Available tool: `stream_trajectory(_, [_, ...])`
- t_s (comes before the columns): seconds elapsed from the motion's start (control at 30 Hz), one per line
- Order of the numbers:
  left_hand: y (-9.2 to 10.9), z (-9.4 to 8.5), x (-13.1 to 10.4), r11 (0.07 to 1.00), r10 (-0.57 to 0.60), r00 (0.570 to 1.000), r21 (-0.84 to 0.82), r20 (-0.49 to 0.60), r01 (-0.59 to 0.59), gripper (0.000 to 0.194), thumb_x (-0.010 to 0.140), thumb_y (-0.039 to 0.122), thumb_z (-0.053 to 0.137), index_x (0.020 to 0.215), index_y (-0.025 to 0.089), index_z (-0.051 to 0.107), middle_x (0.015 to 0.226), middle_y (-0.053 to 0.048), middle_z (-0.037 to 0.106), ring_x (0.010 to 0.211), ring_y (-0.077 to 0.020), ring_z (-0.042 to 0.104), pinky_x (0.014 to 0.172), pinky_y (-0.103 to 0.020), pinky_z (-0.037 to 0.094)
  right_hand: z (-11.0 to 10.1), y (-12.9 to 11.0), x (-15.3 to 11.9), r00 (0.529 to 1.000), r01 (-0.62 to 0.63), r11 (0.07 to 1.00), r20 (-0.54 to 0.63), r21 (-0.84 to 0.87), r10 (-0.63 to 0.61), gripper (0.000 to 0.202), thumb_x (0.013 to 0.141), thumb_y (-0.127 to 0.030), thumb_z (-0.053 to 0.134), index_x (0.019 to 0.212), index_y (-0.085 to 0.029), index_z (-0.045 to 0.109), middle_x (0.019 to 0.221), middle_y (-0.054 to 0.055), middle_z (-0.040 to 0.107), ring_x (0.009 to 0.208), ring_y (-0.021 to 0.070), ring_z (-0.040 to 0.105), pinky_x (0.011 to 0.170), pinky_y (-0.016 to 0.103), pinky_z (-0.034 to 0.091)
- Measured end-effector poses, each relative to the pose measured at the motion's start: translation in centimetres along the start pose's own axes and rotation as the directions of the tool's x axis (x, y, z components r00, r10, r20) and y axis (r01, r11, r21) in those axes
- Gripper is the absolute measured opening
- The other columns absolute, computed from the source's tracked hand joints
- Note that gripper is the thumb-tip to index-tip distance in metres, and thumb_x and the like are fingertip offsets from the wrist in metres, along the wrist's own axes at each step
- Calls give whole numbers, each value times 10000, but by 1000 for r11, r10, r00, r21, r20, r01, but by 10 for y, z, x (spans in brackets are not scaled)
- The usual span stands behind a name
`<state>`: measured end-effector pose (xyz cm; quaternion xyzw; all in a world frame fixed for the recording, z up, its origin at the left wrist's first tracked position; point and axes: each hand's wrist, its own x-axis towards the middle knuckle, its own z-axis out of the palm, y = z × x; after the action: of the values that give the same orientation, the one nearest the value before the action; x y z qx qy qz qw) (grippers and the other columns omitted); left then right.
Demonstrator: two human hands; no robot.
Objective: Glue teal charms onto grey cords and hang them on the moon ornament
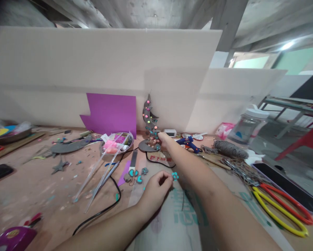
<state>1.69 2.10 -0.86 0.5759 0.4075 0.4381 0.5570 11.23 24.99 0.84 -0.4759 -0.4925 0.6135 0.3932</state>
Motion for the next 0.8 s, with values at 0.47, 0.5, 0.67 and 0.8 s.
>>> stream_trajectory(0.47, [-1,0,0,1000,-22,1000,3,9,22,110,809,242,534,735,167,565,691,-1,565,702,-163,543,680,-272,406,-21,-13,-21,944,120,966,-276,-231,-183,331,942,-338,579,1226,-168,579,1226,94,604,1026,209,625,860,417,546])
stream_trajectory(0.5, [-1,0,0,1000,-21,1000,3,10,21,112,810,243,534,736,166,567,694,-2,567,704,-164,543,684,-274,408,-17,-12,-20,937,141,954,-275,-263,-214,326,941,-332,581,1224,-170,581,1230,94,603,1029,209,624,863,417,545])
stream_trajectory(0.67, [-2,0,1,1000,-9,1000,-4,5,9,97,800,229,537,739,165,579,705,-4,577,721,-165,544,693,-271,408,8,-6,-14,872,188,875,-334,-446,-357,356,933,-330,592,1253,-176,563,1270,101,579,1073,227,606,890,442,533])
stream_trajectory(0.8, [-4,1,2,1000,-9,1000,-15,-2,9,80,785,213,547,744,163,594,707,-3,585,721,-162,546,683,-263,402,24,-4,-6,838,185,807,-339,-560,-427,302,941,-345,577,1193,-181,600,1244,94,597,1067,215,606,908,436,520])
